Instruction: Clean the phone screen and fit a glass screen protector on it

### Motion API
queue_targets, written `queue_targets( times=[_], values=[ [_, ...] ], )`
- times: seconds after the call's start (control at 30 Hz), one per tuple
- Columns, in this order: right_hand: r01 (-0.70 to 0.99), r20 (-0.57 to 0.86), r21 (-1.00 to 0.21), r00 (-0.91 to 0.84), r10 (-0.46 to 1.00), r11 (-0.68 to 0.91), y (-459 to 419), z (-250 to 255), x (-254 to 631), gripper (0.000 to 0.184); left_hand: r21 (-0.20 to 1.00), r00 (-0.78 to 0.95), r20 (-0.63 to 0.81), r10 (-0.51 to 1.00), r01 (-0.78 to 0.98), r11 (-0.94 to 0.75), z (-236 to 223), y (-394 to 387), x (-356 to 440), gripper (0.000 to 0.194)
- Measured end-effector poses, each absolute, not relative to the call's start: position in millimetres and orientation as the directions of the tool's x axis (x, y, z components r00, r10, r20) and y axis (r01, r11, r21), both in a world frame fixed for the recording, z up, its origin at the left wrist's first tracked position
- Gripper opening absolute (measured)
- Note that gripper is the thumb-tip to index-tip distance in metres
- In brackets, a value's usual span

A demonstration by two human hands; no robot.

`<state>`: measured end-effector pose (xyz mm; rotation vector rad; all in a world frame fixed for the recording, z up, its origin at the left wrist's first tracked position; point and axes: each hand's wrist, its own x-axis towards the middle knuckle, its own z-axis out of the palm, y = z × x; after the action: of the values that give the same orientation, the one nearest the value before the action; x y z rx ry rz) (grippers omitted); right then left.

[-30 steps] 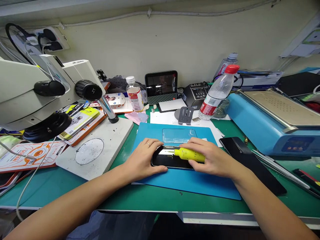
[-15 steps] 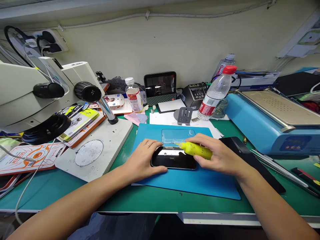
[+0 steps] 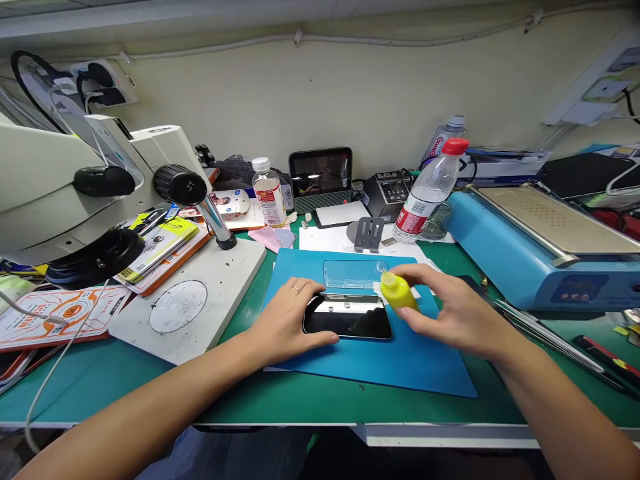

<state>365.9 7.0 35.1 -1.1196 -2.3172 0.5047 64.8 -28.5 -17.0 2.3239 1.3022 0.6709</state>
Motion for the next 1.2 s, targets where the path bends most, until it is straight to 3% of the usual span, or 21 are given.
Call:
queue_targets(
  times=[0.1,0.2,0.57,0.67,0.77,0.9,1.07,1.2],
  values=[
    [0.533,0.295,-0.635,-0.501,0.814,0.559,22,37,327,0.036,0.531,0.412,0.274,0.869,0.689,-0.493,-16,-29,65,0.044],
    [0.465,0.274,-0.712,-0.507,0.817,0.527,43,35,287,0.033,0.495,0.386,0.272,0.882,0.73,-0.472,-16,-29,64,0.048],
    [0.476,0.201,-0.703,-0.58,0.789,0.528,78,14,225,0.032,0.413,0.443,0.202,0.873,0.77,-0.486,-17,-29,63,0.057],
    [0.493,0.194,-0.696,-0.571,0.798,0.522,69,19,239,0.041,0.392,0.447,0.195,0.873,0.78,-0.487,-15,-29,61,0.057],
    [0.547,0.207,-0.679,-0.496,0.843,0.489,54,28,273,0.039,0.4,0.45,0.186,0.873,0.777,-0.486,-13,-30,59,0.057],
    [0.722,0.237,-0.549,-0.35,0.906,0.422,33,30,330,0.028,0.389,0.483,0.2,0.853,0.76,-0.521,-11,-32,60,0.046],
    [0.794,0.236,-0.422,-0.37,0.898,0.438,14,6,368,0.034,0.384,0.485,0.209,0.849,0.758,-0.528,-13,-34,62,0.041],
    [0.809,0.242,-0.398,-0.362,0.9,0.433,8,-11,376,0.037,0.396,0.483,0.208,0.851,0.754,-0.525,-14,-33,63,0.038]
  ],
)
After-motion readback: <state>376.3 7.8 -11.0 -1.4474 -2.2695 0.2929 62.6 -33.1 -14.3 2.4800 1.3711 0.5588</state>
